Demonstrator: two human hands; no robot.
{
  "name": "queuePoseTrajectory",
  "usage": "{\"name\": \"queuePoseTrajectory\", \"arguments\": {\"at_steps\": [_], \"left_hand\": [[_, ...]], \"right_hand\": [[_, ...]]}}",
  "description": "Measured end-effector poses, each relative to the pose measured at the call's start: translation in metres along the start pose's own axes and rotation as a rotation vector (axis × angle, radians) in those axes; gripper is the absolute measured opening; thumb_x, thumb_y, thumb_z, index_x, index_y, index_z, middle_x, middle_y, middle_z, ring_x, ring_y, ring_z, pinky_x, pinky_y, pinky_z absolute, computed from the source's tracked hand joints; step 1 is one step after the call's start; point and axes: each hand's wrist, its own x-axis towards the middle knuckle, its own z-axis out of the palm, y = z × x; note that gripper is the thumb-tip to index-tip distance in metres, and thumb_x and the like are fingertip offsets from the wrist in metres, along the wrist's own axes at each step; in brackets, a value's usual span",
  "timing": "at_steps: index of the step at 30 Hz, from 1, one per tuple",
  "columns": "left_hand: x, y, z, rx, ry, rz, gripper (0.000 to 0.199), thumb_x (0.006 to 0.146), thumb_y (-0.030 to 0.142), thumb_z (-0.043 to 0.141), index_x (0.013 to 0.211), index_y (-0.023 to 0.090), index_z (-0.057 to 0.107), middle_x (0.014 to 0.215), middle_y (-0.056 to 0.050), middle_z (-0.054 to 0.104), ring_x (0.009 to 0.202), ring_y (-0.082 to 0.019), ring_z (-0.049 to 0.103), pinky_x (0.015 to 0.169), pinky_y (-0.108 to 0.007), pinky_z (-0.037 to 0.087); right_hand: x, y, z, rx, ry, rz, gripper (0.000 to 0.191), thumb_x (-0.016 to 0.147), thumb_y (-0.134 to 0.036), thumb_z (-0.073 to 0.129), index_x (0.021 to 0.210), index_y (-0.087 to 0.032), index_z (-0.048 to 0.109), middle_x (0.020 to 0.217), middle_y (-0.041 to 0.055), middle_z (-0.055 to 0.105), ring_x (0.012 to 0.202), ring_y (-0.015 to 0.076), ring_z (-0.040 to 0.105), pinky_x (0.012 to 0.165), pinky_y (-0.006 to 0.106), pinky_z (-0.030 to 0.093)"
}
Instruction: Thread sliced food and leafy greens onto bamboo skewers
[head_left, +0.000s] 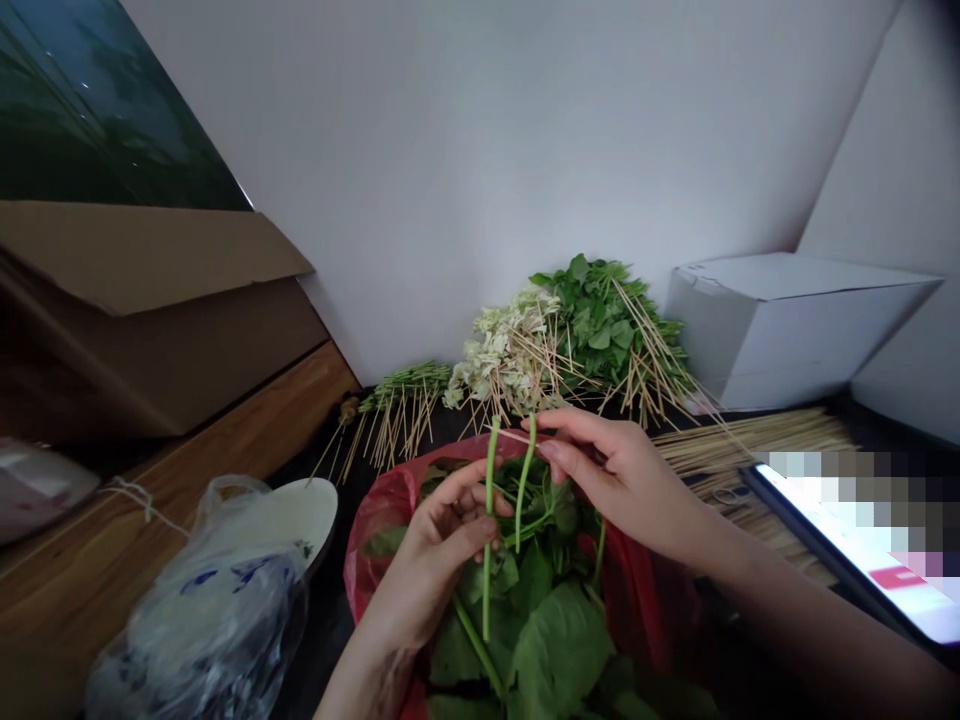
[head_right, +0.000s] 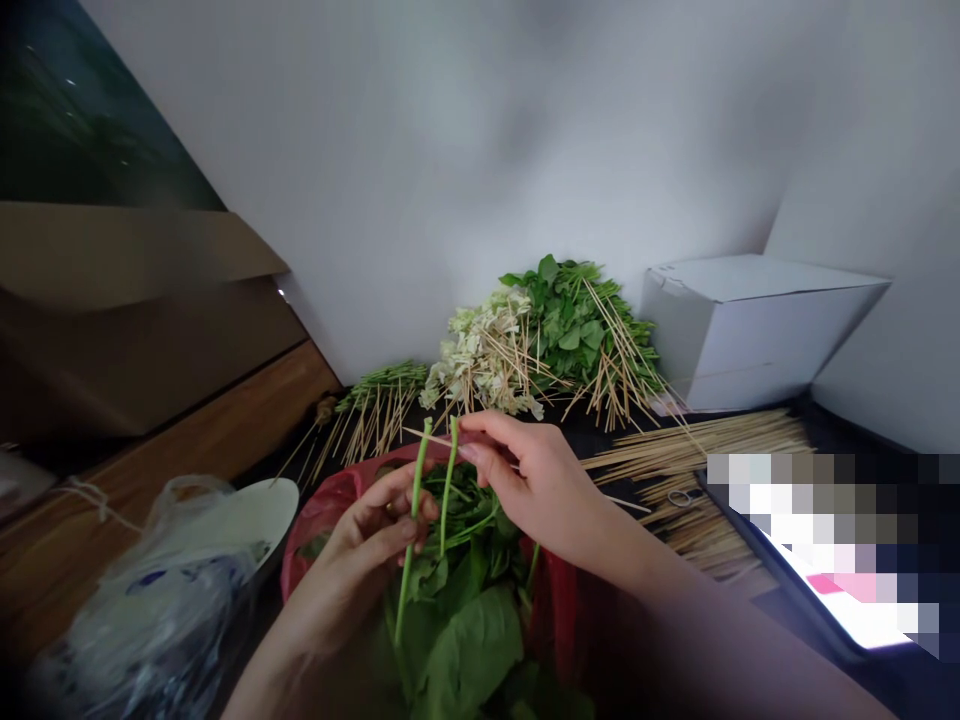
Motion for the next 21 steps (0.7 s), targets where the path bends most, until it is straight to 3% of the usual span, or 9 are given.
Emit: {"name": "queuePoseTrajectory", "arguments": {"at_steps": [4, 6, 13, 17, 21], "left_hand": [[-0.003, 0.004, 0.002, 0.039, -0.129, -0.037, 0.046, 0.078, 0.022, 0.081, 0.124, 0.025, 0.072, 0.08, -0.004, 0.072, 0.065, -0.012, 0.059, 0.062, -0.021, 0.044], [-0.003, 0.005, 0.002, 0.049, -0.132, -0.049, 0.045, 0.079, 0.024, 0.081, 0.124, 0.025, 0.073, 0.078, -0.004, 0.073, 0.065, -0.013, 0.06, 0.063, -0.022, 0.045], [0.005, 0.001, 0.007, -0.037, 0.062, -0.02, 0.03, 0.075, 0.034, 0.087, 0.099, 0.018, 0.082, 0.076, -0.003, 0.073, 0.067, -0.009, 0.06, 0.065, -0.016, 0.047], [0.007, 0.002, 0.007, -0.208, 0.103, -0.082, 0.034, 0.072, 0.032, 0.089, 0.1, 0.014, 0.082, 0.078, -0.003, 0.074, 0.069, -0.009, 0.063, 0.068, -0.016, 0.051], [0.007, 0.004, 0.007, -0.264, 0.128, -0.052, 0.035, 0.071, 0.026, 0.09, 0.103, 0.015, 0.081, 0.075, -0.001, 0.073, 0.066, -0.007, 0.062, 0.065, -0.013, 0.05]], "right_hand": [[0.0, 0.002, 0.004, -0.009, -0.027, -0.012, 0.032, 0.098, -0.022, 0.051, 0.126, -0.02, 0.065, 0.072, -0.0021, 0.065, 0.059, 0.0109, 0.055, 0.057, 0.023, 0.047], [0.001, 0.002, 0.006, -0.011, -0.036, -0.032, 0.034, 0.099, -0.023, 0.048, 0.128, -0.02, 0.065, 0.075, -0.0007, 0.067, 0.062, 0.0115, 0.057, 0.061, 0.024, 0.049], [0.001, 0.0, 0.007, -0.01, -0.038, -0.035, 0.031, 0.098, -0.024, 0.048, 0.122, -0.019, 0.068, 0.078, 0.0002, 0.068, 0.064, 0.0115, 0.059, 0.063, 0.024, 0.049], [0.0, -0.003, 0.005, -0.036, -0.045, -0.056, 0.02, 0.099, -0.024, 0.05, 0.101, -0.019, 0.069, 0.07, -0.0031, 0.062, 0.06, 0.0097, 0.055, 0.058, 0.022, 0.043], [-0.001, -0.005, 0.005, -0.078, -0.081, -0.094, 0.019, 0.1, -0.022, 0.05, 0.093, -0.019, 0.067, 0.071, -0.0036, 0.061, 0.061, 0.0091, 0.053, 0.058, 0.022, 0.04]]}}
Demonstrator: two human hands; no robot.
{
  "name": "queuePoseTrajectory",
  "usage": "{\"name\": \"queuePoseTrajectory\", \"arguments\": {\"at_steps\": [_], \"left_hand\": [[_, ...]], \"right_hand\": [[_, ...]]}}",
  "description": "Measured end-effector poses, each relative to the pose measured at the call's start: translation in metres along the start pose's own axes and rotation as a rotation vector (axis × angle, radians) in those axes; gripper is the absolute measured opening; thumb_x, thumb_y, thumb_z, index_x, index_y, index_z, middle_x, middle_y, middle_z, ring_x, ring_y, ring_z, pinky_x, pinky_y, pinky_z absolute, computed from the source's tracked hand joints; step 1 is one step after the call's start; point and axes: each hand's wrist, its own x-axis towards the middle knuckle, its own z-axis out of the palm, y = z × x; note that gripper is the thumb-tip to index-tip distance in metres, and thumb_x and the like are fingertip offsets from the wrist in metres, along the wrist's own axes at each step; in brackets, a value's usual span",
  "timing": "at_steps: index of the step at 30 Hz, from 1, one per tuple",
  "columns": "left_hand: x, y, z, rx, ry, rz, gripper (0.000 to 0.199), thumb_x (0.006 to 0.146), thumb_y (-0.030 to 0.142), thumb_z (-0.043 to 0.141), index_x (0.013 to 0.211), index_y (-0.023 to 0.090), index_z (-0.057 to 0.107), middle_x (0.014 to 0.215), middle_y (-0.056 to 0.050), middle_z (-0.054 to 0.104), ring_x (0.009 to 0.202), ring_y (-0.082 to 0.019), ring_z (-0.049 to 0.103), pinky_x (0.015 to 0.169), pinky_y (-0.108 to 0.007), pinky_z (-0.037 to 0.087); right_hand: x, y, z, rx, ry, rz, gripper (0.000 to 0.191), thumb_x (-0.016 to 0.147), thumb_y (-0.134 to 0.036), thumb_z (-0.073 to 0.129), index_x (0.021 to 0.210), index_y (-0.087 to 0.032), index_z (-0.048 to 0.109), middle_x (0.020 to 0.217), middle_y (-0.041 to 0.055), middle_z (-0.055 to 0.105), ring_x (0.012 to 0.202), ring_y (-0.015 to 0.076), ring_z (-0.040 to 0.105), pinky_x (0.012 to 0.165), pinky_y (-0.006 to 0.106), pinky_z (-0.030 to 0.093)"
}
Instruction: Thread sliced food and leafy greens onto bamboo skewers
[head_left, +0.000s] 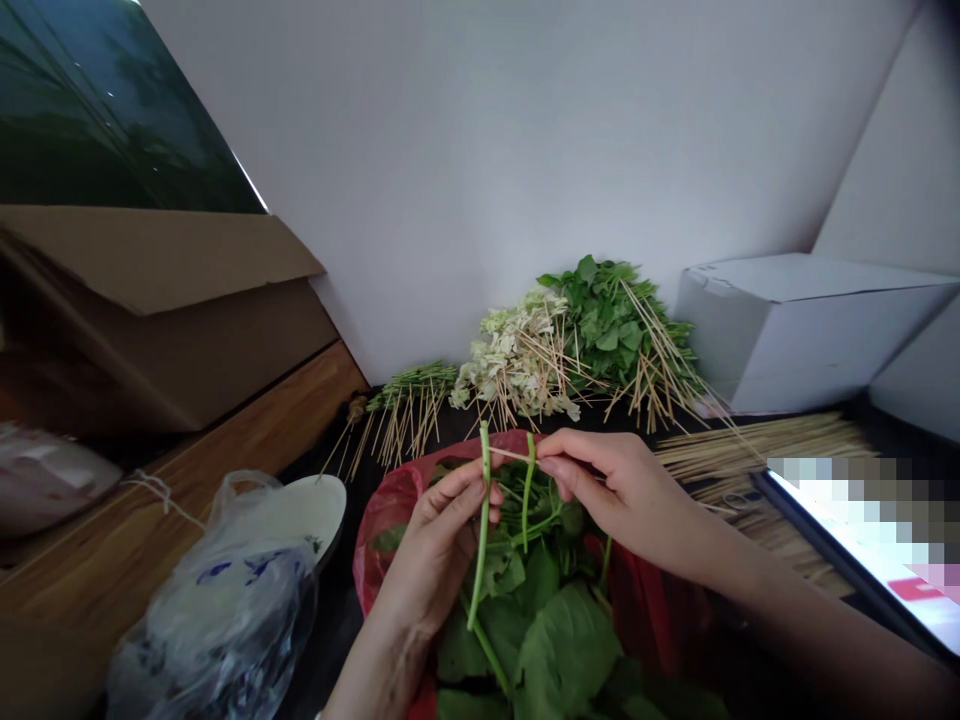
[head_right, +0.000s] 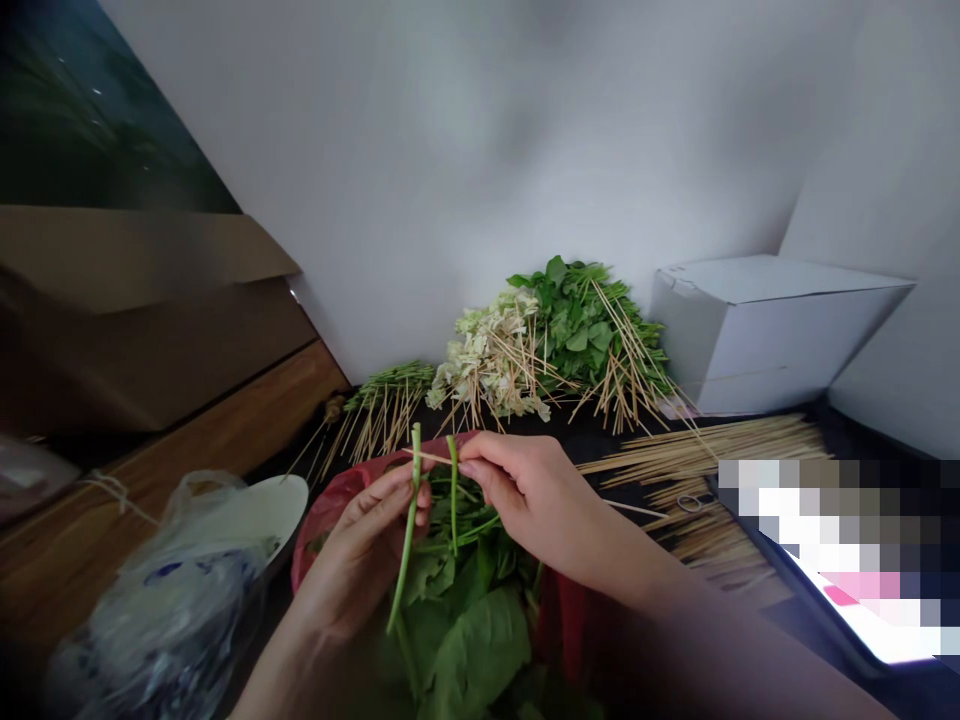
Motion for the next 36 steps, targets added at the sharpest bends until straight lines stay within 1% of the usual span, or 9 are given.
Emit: {"name": "queuePoseTrajectory", "arguments": {"at_steps": [4, 8, 14, 19, 22, 26, 31, 34, 36], "left_hand": [[0.0, -0.001, 0.0, -0.016, 0.019, 0.036, 0.031, 0.069, 0.024, 0.091, 0.097, 0.015, 0.082, 0.076, -0.002, 0.076, 0.066, -0.007, 0.064, 0.065, -0.013, 0.052], [0.0, -0.002, -0.001, -0.036, 0.066, 0.066, 0.031, 0.067, 0.023, 0.092, 0.095, 0.015, 0.083, 0.077, -0.002, 0.078, 0.065, -0.007, 0.066, 0.065, -0.012, 0.054], [0.0, 0.0, 0.002, -0.077, 0.124, 0.073, 0.031, 0.063, 0.021, 0.094, 0.092, 0.015, 0.083, 0.075, -0.002, 0.079, 0.062, -0.007, 0.068, 0.062, -0.012, 0.055], [0.0, 0.0, 0.006, -0.054, 0.146, 0.069, 0.033, 0.059, 0.021, 0.096, 0.089, 0.016, 0.084, 0.073, -0.002, 0.079, 0.06, -0.007, 0.068, 0.062, -0.012, 0.055], [0.001, -0.002, 0.005, -0.01, 0.152, 0.067, 0.031, 0.059, 0.022, 0.096, 0.087, 0.017, 0.084, 0.075, -0.003, 0.08, 0.065, -0.009, 0.07, 0.064, -0.013, 0.055], [0.002, -0.007, 0.001, 0.078, 0.122, 0.084, 0.026, 0.063, 0.024, 0.093, 0.087, 0.02, 0.084, 0.077, -0.003, 0.08, 0.071, -0.012, 0.071, 0.07, -0.016, 0.056], [0.003, -0.014, -0.002, 0.276, 0.062, 0.153, 0.018, 0.072, 0.028, 0.088, 0.089, 0.024, 0.084, 0.095, -0.004, 0.081, 0.09, -0.017, 0.072, 0.083, -0.022, 0.055], [0.004, -0.011, -0.007, 0.416, 0.026, 0.209, 0.019, 0.075, 0.03, 0.085, 0.093, 0.024, 0.084, 0.104, -0.005, 0.08, 0.098, -0.019, 0.07, 0.087, -0.024, 0.053], [0.005, -0.002, -0.014, 0.464, 0.071, 0.238, 0.026, 0.08, 0.035, 0.082, 0.103, 0.024, 0.082, 0.107, -0.006, 0.079, 0.097, -0.019, 0.069, 0.085, -0.025, 0.053]], "right_hand": [[0.0, 0.002, 0.002, -0.069, -0.031, -0.011, 0.02, 0.1, -0.02, 0.05, 0.09, -0.018, 0.067, 0.073, -0.0033, 0.063, 0.063, 0.0091, 0.053, 0.061, 0.023, 0.038], [-0.001, 0.005, 0.005, -0.1, -0.054, 0.0, 0.02, 0.1, -0.02, 0.05, 0.09, -0.018, 0.067, 0.076, -0.0031, 0.064, 0.066, 0.0098, 0.054, 0.064, 0.024, 0.038], [-0.002, 0.007, 0.006, -0.11, -0.056, 0.006, 0.019, 0.1, -0.021, 0.051, 0.091, -0.019, 0.068, 0.078, -0.0022, 0.067, 0.067, 0.0106, 0.056, 0.064, 0.024, 0.039], [-0.002, 0.008, 0.007, -0.121, -0.056, 0.012, 0.019, 0.1, -0.021, 0.051, 0.092, -0.019, 0.068, 0.08, -0.0024, 0.067, 0.068, 0.0107, 0.057, 0.065, 0.024, 0.039], [-0.002, 0.009, 0.008, -0.127, -0.063, -0.003, 0.019, 0.1, -0.021, 0.051, 0.092, -0.019, 0.068, 0.08, -0.0019, 0.067, 0.069, 0.0113, 0.057, 0.066, 0.025, 0.039], [-0.003, 0.01, 0.012, -0.13, -0.053, -0.02, 0.019, 0.101, -0.02, 0.05, 0.091, -0.018, 0.067, 0.078, -0.0013, 0.066, 0.068, 0.0116, 0.055, 0.066, 0.026, 0.039], [-0.003, 0.011, 0.019, -0.074, -0.068, -0.023, 0.02, 0.101, -0.019, 0.049, 0.09, -0.018, 0.065, 0.075, -0.0022, 0.062, 0.065, 0.0102, 0.052, 0.065, 0.024, 0.038], [-0.002, 0.013, 0.016, -0.045, -0.093, 0.009, 0.019, 0.1, -0.02, 0.05, 0.088, -0.018, 0.065, 0.071, -0.0031, 0.06, 0.062, 0.0096, 0.051, 0.062, 0.024, 0.037], [0.0, 0.016, 0.008, 0.007, -0.116, 0.069, 0.02, 0.1, -0.023, 0.05, 0.086, -0.019, 0.064, 0.067, -0.004, 0.058, 0.058, 0.0091, 0.048, 0.057, 0.024, 0.035]]}}
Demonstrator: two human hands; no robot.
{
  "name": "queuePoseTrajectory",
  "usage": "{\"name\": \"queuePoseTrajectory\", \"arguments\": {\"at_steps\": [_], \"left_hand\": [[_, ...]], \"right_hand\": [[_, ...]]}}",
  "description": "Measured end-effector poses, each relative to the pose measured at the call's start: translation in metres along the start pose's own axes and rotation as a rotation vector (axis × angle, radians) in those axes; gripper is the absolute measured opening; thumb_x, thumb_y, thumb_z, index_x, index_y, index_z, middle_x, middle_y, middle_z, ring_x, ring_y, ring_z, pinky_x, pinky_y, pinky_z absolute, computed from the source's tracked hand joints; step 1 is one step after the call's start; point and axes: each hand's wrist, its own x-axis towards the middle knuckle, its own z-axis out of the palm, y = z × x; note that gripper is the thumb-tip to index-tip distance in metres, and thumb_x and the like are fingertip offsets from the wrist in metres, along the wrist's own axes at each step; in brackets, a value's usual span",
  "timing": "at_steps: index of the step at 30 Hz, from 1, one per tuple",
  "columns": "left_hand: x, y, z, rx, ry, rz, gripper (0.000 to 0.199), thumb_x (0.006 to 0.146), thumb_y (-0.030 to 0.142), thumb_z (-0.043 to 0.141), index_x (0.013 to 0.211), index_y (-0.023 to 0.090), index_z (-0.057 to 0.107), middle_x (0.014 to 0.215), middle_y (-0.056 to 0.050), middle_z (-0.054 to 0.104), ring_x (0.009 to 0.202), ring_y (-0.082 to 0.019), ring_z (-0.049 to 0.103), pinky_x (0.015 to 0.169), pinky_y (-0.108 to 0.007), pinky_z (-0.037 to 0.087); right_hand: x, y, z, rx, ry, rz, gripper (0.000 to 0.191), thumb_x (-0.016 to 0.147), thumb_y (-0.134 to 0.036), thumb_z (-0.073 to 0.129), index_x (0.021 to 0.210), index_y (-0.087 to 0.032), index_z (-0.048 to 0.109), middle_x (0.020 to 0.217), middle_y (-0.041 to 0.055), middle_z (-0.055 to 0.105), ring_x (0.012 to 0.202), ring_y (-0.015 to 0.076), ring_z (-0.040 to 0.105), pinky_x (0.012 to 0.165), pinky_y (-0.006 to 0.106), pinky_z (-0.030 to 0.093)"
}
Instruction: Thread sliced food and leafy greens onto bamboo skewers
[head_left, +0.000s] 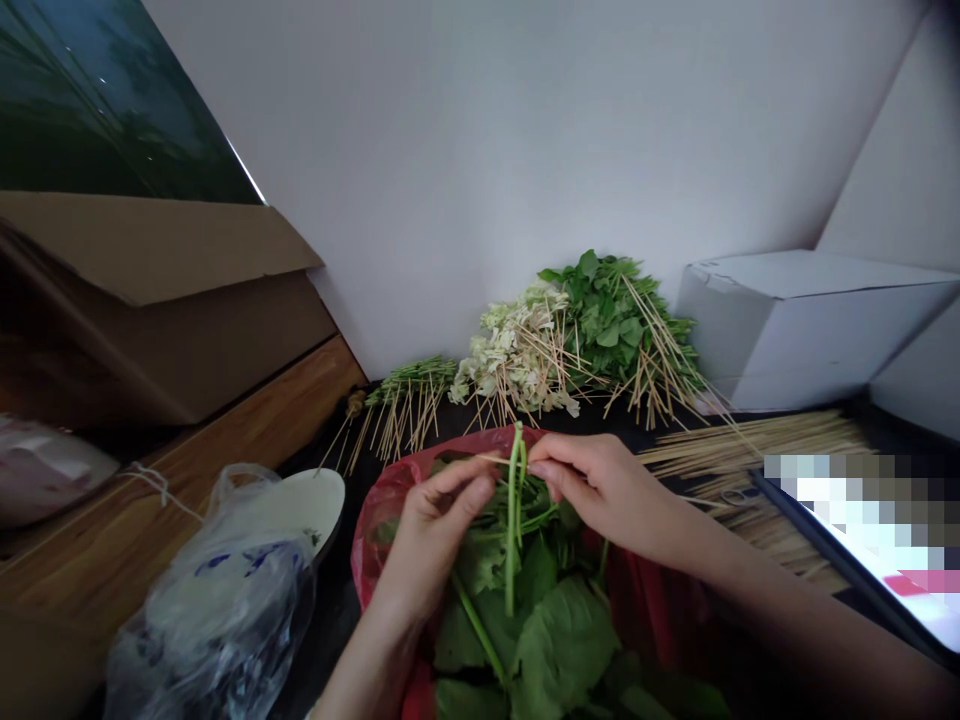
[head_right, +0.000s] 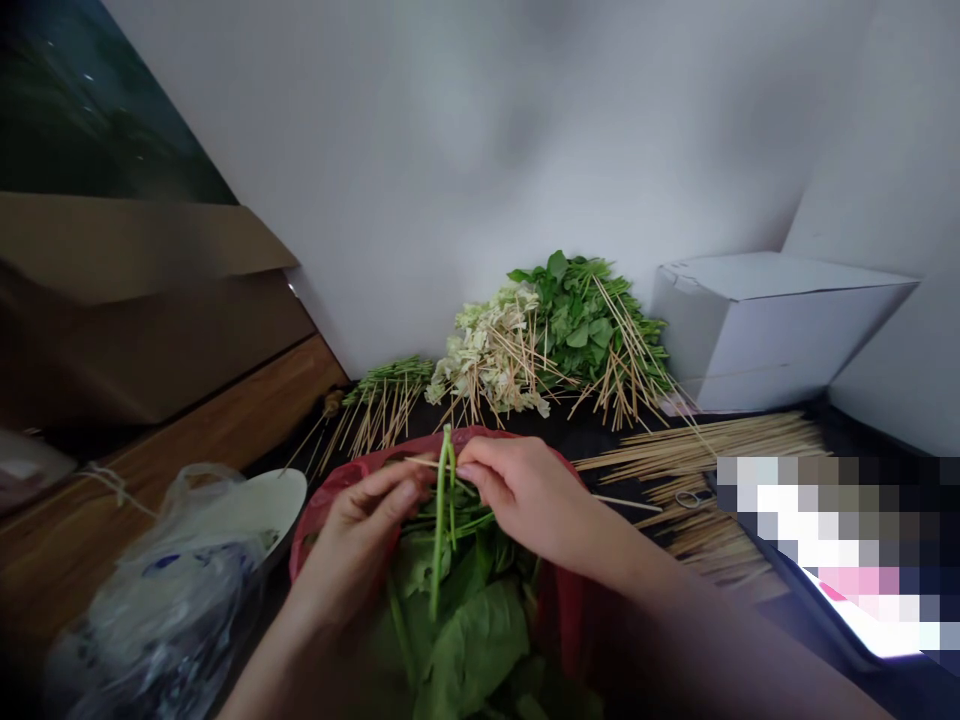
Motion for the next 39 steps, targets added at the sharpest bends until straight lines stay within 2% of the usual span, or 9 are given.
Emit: {"name": "queuePoseTrajectory", "arguments": {"at_steps": [4, 7, 11, 14, 18, 21, 29, 34, 39], "left_hand": [[0.009, 0.012, -0.023, 0.119, 0.113, 0.081, 0.027, 0.087, 0.04, 0.073, 0.107, 0.024, 0.079, 0.097, -0.005, 0.079, 0.082, -0.016, 0.067, 0.076, -0.024, 0.051], [0.013, 0.014, -0.028, 0.333, -0.007, 0.126, 0.014, 0.087, 0.031, 0.072, 0.094, 0.022, 0.081, 0.092, -0.005, 0.078, 0.083, -0.018, 0.068, 0.078, -0.028, 0.05], [0.013, 0.008, -0.024, 0.688, -0.217, 0.214, 0.015, 0.086, 0.02, 0.067, 0.092, 0.022, 0.081, 0.091, -0.006, 0.077, 0.088, -0.023, 0.068, 0.081, -0.034, 0.05], [0.01, 0.002, -0.021, 0.87, -0.276, 0.256, 0.013, 0.087, 0.021, 0.069, 0.093, 0.021, 0.08, 0.09, -0.006, 0.076, 0.087, -0.024, 0.067, 0.082, -0.035, 0.047], [0.005, -0.002, -0.014, 0.914, -0.318, 0.297, 0.016, 0.093, 0.027, 0.065, 0.086, 0.021, 0.079, 0.084, -0.004, 0.073, 0.083, -0.022, 0.064, 0.08, -0.035, 0.045], [0.002, -0.005, -0.006, 0.945, -0.35, 0.323, 0.008, 0.084, 0.03, 0.077, 0.085, 0.022, 0.078, 0.087, -0.004, 0.071, 0.088, -0.024, 0.062, 0.082, -0.036, 0.045], [-0.003, -0.009, 0.001, 1.152, -0.445, 0.413, 0.006, 0.086, 0.023, 0.07, 0.084, 0.022, 0.076, 0.092, -0.007, 0.072, 0.091, -0.028, 0.061, 0.079, -0.038, 0.045], [-0.007, 0.002, 0.0, 1.087, -0.277, 0.436, 0.018, 0.096, 0.022, 0.054, 0.086, 0.02, 0.069, 0.087, -0.007, 0.07, 0.087, -0.026, 0.062, 0.078, -0.037, 0.045], [-0.005, 0.011, -0.009, 0.704, -0.001, 0.278, 0.016, 0.096, 0.033, 0.058, 0.095, 0.021, 0.07, 0.089, -0.005, 0.072, 0.081, -0.022, 0.064, 0.077, -0.032, 0.048]], "right_hand": [[0.003, 0.006, -0.022, 0.19, -0.034, 0.095, 0.024, 0.103, -0.029, 0.045, 0.087, -0.019, 0.06, 0.07, -0.003, 0.059, 0.059, 0.0095, 0.049, 0.055, 0.023, 0.038], [0.005, 0.009, -0.034, 0.312, -0.037, 0.092, 0.026, 0.104, -0.032, 0.044, 0.089, -0.019, 0.06, 0.073, -0.0021, 0.059, 0.062, 0.0095, 0.053, 0.058, 0.022, 0.042], [0.005, 0.01, -0.037, 0.365, -0.027, 0.084, 0.025, 0.104, -0.031, 0.046, 0.088, -0.018, 0.06, 0.071, -0.0019, 0.059, 0.061, 0.0082, 0.053, 0.057, 0.021, 0.043], [0.004, 0.009, -0.035, 0.355, -0.041, 0.097, 0.024, 0.104, -0.03, 0.046, 0.09, -0.018, 0.062, 0.071, -0.0018, 0.06, 0.06, 0.0079, 0.053, 0.055, 0.02, 0.041], [0.004, 0.008, -0.034, 0.349, -0.04, 0.114, 0.025, 0.104, -0.031, 0.046, 0.091, -0.018, 0.062, 0.071, -0.0017, 0.06, 0.06, 0.0078, 0.053, 0.053, 0.02, 0.039], [0.005, 0.008, -0.035, 0.35, -0.034, 0.118, 0.025, 0.103, -0.032, 0.047, 0.089, -0.018, 0.061, 0.07, -0.002, 0.06, 0.058, 0.0079, 0.053, 0.053, 0.021, 0.04], [0.004, 0.006, -0.035, 0.335, -0.019, 0.094, 0.025, 0.104, -0.031, 0.046, 0.091, -0.017, 0.061, 0.072, -0.0006, 0.061, 0.059, 0.0087, 0.054, 0.056, 0.023, 0.043], [0.004, 0.006, -0.037, 0.348, 0.009, 0.085, 0.025, 0.104, -0.031, 0.047, 0.088, -0.018, 0.06, 0.07, -0.0012, 0.061, 0.058, 0.0083, 0.054, 0.055, 0.022, 0.043], [0.004, 0.002, -0.043, 0.359, 0.077, 0.112, 0.023, 0.102, -0.03, 0.048, 0.085, -0.018, 0.059, 0.068, -0.0019, 0.061, 0.053, 0.0074, 0.054, 0.049, 0.021, 0.042]]}}
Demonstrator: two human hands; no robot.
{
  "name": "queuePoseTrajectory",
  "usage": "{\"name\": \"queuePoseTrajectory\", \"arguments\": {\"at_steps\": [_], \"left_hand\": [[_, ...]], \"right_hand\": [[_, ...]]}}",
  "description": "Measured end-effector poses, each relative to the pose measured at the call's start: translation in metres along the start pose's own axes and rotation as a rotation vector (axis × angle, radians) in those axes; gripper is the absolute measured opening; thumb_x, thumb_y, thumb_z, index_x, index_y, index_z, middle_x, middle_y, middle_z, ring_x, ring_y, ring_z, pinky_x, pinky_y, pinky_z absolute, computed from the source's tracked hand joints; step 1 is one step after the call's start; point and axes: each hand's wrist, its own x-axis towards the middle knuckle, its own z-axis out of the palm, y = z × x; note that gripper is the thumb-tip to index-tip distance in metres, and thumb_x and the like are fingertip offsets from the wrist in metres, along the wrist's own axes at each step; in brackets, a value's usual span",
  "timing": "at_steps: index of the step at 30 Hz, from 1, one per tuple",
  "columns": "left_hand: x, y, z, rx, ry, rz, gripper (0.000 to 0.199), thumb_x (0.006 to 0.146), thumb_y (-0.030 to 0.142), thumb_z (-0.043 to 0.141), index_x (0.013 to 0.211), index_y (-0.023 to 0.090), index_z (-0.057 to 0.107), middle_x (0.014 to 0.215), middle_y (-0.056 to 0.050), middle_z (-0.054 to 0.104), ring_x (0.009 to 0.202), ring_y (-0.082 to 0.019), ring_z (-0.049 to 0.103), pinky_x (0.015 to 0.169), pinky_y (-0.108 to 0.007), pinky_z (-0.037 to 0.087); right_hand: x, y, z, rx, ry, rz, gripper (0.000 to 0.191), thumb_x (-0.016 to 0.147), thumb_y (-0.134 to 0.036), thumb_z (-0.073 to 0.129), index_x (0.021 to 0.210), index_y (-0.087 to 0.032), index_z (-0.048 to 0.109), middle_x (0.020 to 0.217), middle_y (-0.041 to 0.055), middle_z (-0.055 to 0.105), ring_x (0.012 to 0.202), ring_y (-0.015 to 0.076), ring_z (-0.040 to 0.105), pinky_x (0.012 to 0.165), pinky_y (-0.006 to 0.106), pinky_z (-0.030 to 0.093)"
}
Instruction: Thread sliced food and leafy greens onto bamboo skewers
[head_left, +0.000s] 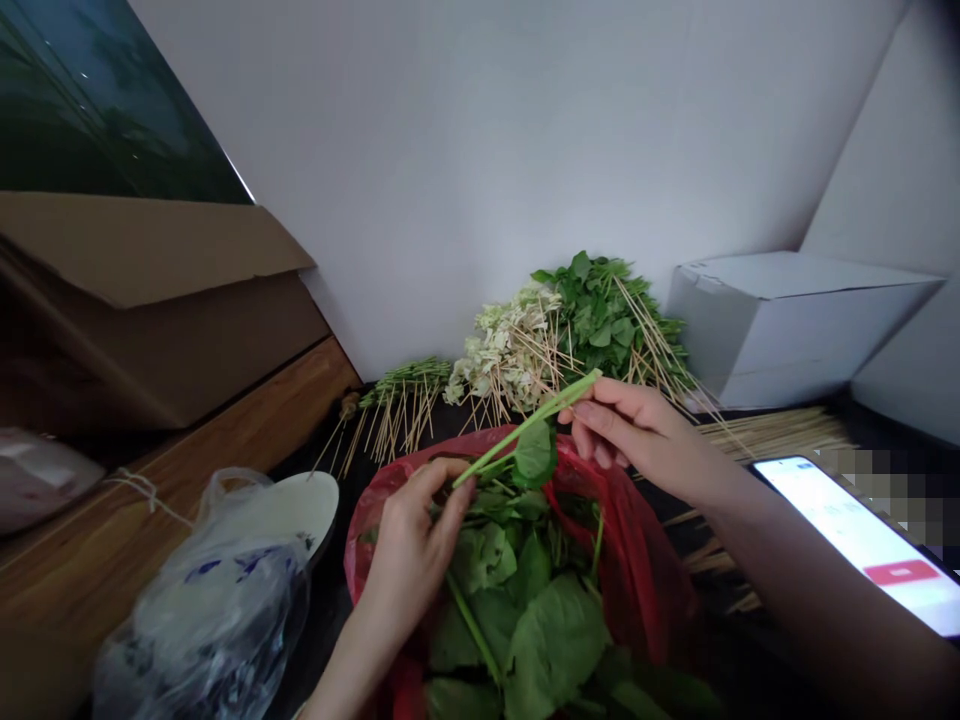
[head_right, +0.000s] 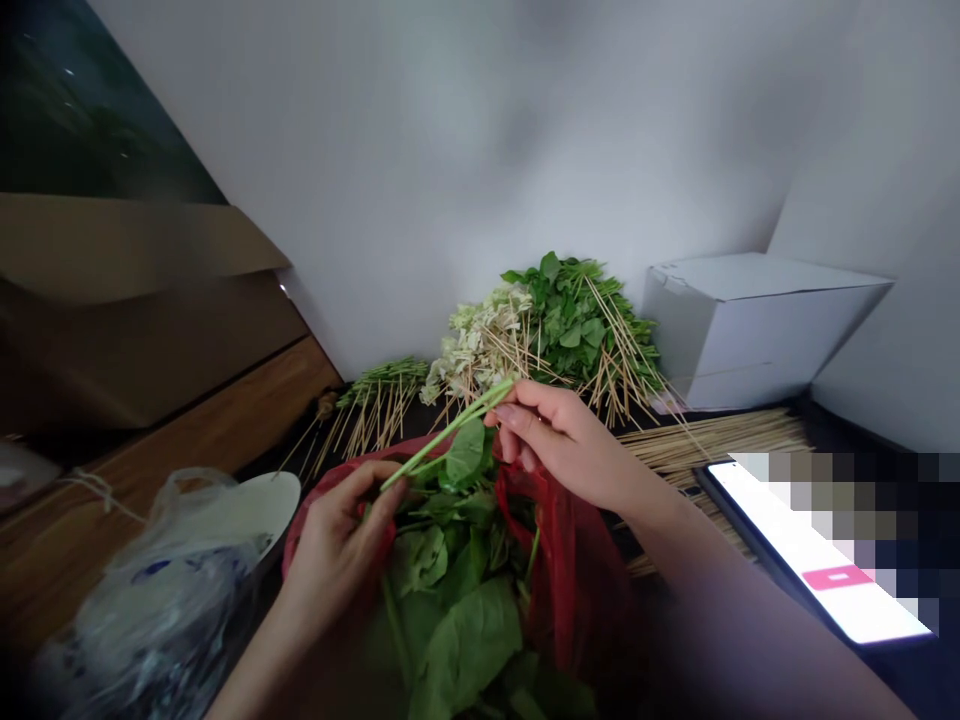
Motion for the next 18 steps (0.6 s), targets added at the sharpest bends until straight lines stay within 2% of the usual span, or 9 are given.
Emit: {"name": "queuePoseTrajectory", "arguments": {"at_steps": [4, 8, 11, 15, 18], "left_hand": [[0.004, -0.009, -0.002, -0.359, 0.089, -0.181, 0.017, 0.081, 0.033, 0.079, 0.091, 0.02, 0.076, 0.09, -0.005, 0.075, 0.08, -0.02, 0.066, 0.073, -0.028, 0.05], [0.004, -0.011, 0.0, -0.719, 0.036, -0.337, 0.024, 0.064, 0.028, 0.091, 0.08, 0.019, 0.077, 0.081, -0.002, 0.073, 0.073, -0.015, 0.064, 0.071, -0.024, 0.051], [0.002, -0.01, 0.002, -0.855, 0.013, -0.37, 0.026, 0.058, 0.026, 0.095, 0.075, 0.018, 0.077, 0.08, -0.002, 0.072, 0.072, -0.014, 0.063, 0.071, -0.023, 0.052], [0.002, -0.013, 0.005, -0.839, 0.054, -0.365, 0.025, 0.064, 0.028, 0.093, 0.078, 0.017, 0.076, 0.083, -0.002, 0.072, 0.074, -0.012, 0.063, 0.07, -0.02, 0.052], [0.003, -0.016, 0.006, -0.906, 0.058, -0.348, 0.022, 0.074, 0.032, 0.088, 0.085, 0.021, 0.073, 0.091, -0.002, 0.074, 0.082, -0.013, 0.066, 0.078, -0.023, 0.054]], "right_hand": [[-0.001, -0.006, -0.002, 0.001, 0.037, 0.002, 0.024, 0.1, -0.033, 0.049, 0.082, -0.019, 0.058, 0.067, -0.0016, 0.061, 0.051, 0.0074, 0.052, 0.046, 0.021, 0.039], [-0.002, -0.006, -0.001, -0.002, 0.043, -0.004, 0.026, 0.1, -0.034, 0.05, 0.079, -0.019, 0.057, 0.066, -0.0017, 0.06, 0.05, 0.0071, 0.051, 0.046, 0.021, 0.038], [-0.002, -0.003, 0.0, 0.008, 0.012, 0.001, 0.024, 0.101, -0.032, 0.049, 0.083, -0.019, 0.058, 0.068, -0.0018, 0.06, 0.051, 0.0071, 0.052, 0.046, 0.021, 0.038], [-0.001, 0.0, 0.002, 0.001, -0.022, -0.005, 0.025, 0.103, -0.034, 0.049, 0.085, -0.019, 0.059, 0.069, -0.0021, 0.06, 0.05, 0.007, 0.048, 0.047, 0.022, 0.036], [-0.001, 0.001, 0.003, -0.04, -0.009, -0.016, 0.027, 0.102, -0.036, 0.05, 0.084, -0.019, 0.06, 0.068, -0.0025, 0.06, 0.049, 0.0068, 0.042, 0.046, 0.022, 0.031]]}}
